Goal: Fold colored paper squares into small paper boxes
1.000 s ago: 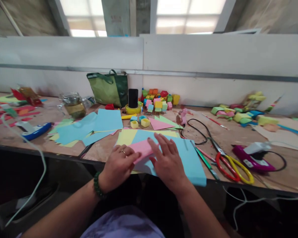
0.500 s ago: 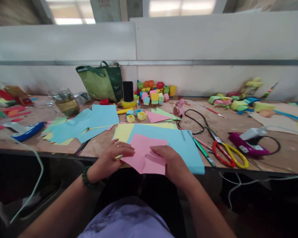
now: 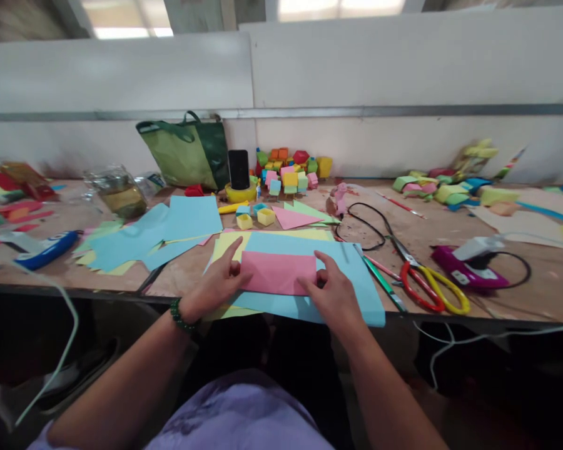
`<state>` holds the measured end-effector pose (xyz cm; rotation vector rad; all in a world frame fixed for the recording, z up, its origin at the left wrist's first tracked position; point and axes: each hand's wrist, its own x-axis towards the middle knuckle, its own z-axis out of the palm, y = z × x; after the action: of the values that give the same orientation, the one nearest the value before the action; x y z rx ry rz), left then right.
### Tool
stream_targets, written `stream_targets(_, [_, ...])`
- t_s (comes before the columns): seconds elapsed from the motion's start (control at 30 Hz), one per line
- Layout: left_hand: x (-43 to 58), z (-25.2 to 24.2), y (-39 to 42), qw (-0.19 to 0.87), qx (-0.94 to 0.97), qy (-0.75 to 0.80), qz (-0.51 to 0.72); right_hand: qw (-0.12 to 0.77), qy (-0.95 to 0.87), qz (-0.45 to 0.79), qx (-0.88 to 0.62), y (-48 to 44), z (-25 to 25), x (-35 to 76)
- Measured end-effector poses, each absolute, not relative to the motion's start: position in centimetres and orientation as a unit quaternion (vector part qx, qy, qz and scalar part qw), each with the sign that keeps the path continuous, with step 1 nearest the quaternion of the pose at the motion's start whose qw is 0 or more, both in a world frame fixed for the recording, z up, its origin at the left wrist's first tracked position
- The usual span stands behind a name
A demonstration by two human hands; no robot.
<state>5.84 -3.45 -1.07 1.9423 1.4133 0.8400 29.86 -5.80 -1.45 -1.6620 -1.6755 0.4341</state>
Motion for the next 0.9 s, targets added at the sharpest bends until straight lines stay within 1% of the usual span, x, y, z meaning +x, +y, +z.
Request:
stream_targets(0.03, [6.1, -1.1, -3.4, 0.259, 0.739, 0.543, 0.303, 0.351, -0.655, 0.117, -0.659, -5.7, -1.7, 29.9])
stream_targets(0.1, [6.6, -1.2, -3.5, 0.146, 0.765, 0.554, 0.294, 0.335, -0.689, 0.001, -0.643, -5.5, -2.2, 29.9])
stream_targets(0.17, [7.2, -1.0, -4.2, 0.035, 0.794, 0.536, 0.284, 0.32, -0.752, -0.089, -0.569, -5.6, -2.3, 29.7])
stream_targets(0.23, [7.7, -0.9, -5.2, -0.003, 0.841, 0.482, 0.245, 0.297, -0.826, -0.126, -0.462, -5.9, -2.2, 29.4])
stream_targets(0.3, [7.8, -0.9, -6.2, 0.004, 0.885, 0.422, 0.196, 0.274, -0.878, -0.12, -0.373, -6.3, -2.1, 29.3])
stream_targets(0.37, [7.4, -1.0, -6.9, 0.012, 0.894, 0.413, 0.176, 0.266, -0.896, -0.099, -0.341, -6.8, -2.0, 29.9])
stream_targets(0.47, [6.0, -1.0, -6.9, 0.04, 0.873, 0.451, 0.182, 0.267, -0.886, -0.066, -0.375, -7.3, -2.0, 31.8])
stream_targets(0.67, [5.2, -0.8, -4.3, 0.115, 0.803, 0.539, 0.225, 0.248, -0.823, -0.01, -0.511, -6.5, -2.1, 33.0])
stream_targets(0.77, [6.2, -1.1, -3.2, 0.183, 0.779, 0.552, 0.234, 0.224, -0.812, -0.004, -0.539, -5.4, -2.6, 31.8])
stream_targets(0.83, [6.7, -1.3, -3.0, 0.229, 0.758, 0.546, 0.272, 0.222, -0.813, -0.007, -0.538, -4.8, -3.1, 31.2])
stream_targets(0.9, [7.0, -1.2, -3.3, 0.241, 0.735, 0.532, 0.345, 0.249, -0.805, -0.031, -0.538, -4.4, -3.1, 30.9])
